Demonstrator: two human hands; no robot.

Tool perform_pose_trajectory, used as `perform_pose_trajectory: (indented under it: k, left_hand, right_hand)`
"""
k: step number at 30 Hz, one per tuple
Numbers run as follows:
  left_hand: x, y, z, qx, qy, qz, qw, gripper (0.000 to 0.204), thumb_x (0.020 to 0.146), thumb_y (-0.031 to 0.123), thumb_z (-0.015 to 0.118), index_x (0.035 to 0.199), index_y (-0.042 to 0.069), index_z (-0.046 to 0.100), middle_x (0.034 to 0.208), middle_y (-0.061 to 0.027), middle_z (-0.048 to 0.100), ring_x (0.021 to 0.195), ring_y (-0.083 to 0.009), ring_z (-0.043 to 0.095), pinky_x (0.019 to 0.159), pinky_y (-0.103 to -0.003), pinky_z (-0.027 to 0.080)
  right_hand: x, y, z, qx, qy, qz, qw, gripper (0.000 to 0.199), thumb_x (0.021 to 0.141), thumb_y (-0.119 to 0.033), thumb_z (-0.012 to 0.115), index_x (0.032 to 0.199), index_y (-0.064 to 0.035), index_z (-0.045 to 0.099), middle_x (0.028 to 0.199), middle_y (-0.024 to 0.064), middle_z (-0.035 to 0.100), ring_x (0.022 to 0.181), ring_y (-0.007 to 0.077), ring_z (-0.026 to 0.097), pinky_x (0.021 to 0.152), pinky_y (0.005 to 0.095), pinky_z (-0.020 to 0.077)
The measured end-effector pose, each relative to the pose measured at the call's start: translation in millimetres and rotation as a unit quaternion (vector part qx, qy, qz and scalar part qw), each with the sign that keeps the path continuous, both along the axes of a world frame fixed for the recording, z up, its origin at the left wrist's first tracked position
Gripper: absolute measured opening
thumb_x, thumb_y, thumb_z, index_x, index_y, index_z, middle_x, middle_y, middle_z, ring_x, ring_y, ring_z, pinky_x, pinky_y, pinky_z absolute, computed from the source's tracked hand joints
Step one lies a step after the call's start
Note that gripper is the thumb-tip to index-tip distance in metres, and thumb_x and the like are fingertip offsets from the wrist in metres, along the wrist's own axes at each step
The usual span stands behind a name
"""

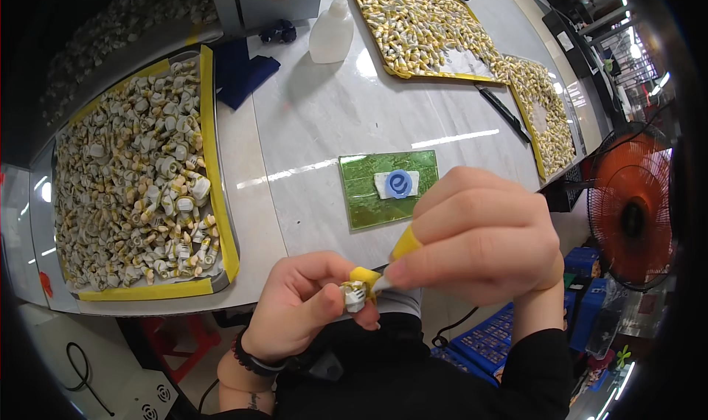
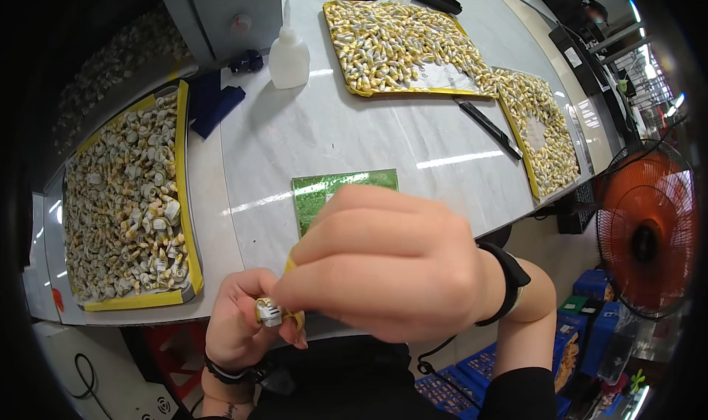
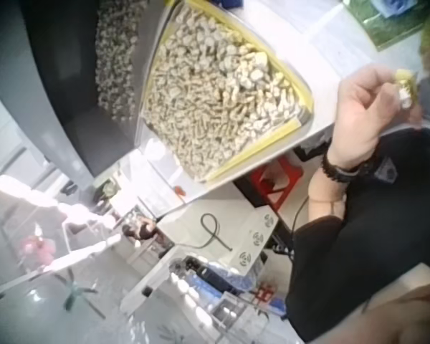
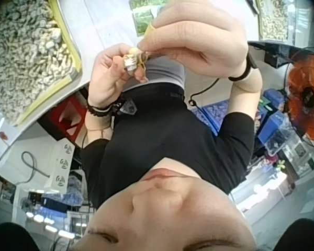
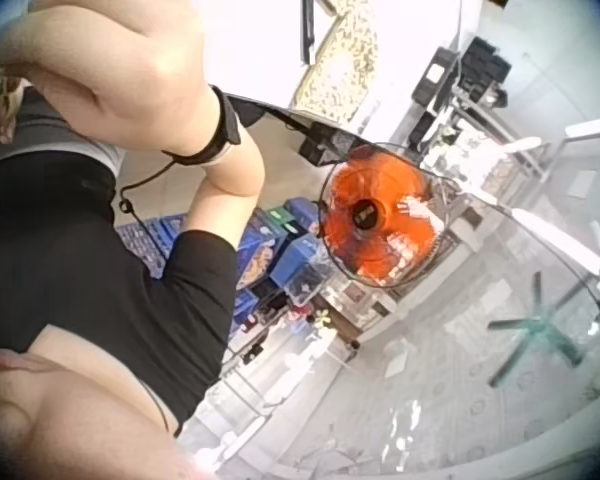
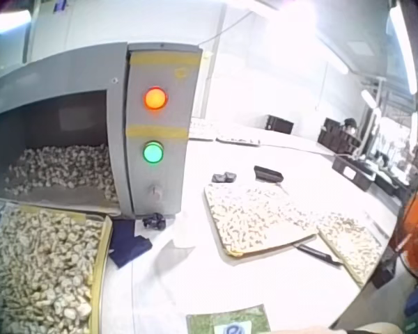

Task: The person repeatedly picks small white and yellow components from a tray, applies a small amount of blue paste from a green pad, and assembles the pieces into small decorative units. The assembled items are placed back onto the tray. The process is repetitive and performed by hand.

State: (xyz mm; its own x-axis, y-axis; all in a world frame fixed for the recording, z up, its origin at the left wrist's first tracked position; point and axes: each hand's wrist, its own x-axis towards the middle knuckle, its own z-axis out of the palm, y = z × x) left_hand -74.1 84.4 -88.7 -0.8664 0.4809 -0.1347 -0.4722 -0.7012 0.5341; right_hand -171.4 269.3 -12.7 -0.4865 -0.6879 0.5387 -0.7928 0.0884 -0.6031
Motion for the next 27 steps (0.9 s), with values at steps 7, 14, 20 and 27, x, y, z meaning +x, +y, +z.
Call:
perform_pose_trajectory:
  k: [7,14,20,27]
  left_hand:
    - [-2.9,1.4,0.5,0.074,-0.029,-0.068,0.994,0.04,0.089,0.031,0.059,0.103,-0.005,0.055,0.086,-0.0111,0.063,0.076,-0.0164,0.062,0.072,-0.031,0.052]
    - [-2.8,4.6,0.4,0.094,-0.026,-0.08,0.992,0.035,0.089,0.027,0.059,0.104,-0.004,0.055,0.086,-0.0089,0.061,0.076,-0.0143,0.06,0.072,-0.029,0.05]
    - [-4.5,6.2,1.6,0.076,-0.016,-0.072,0.994,0.032,0.089,0.022,0.059,0.106,-0.005,0.055,0.09,-0.0085,0.062,0.081,-0.0135,0.06,0.075,-0.027,0.049]
    - [-0.9,11.3,25.6,-0.164,0.1,0.15,0.97,0.03,0.08,0.005,0.069,0.105,-0.006,0.057,0.094,-0.009,0.063,0.087,-0.0135,0.06,0.08,-0.025,0.048]
  right_hand:
    - [0.8,-6.8,-5.3,0.003,0.048,0.055,0.997,0.013,0.065,-0.003,0.069,0.078,-0.005,0.07,0.076,0.004,0.061,0.066,0.0184,0.059,0.056,0.0262,0.0492]
    - [-1.0,-7.7,-12.8,-0.001,0.022,0.089,0.996,0.012,0.065,-0.003,0.069,0.077,-0.0039,0.069,0.075,0.0051,0.061,0.065,0.0187,0.059,0.055,0.0265,0.049]
    - [1.2,-2.3,-11.7,0.003,0.012,0.067,0.998,0.012,0.066,-0.003,0.069,0.078,-0.0042,0.07,0.075,0.0056,0.062,0.065,0.0186,0.059,0.055,0.0263,0.0489]
    - [13.1,1.1,-6.1,0.002,0.07,-0.009,0.997,0.014,0.068,-0.003,0.07,0.081,-0.0053,0.069,0.077,0.0035,0.063,0.065,0.0179,0.059,0.056,0.0254,0.0493]
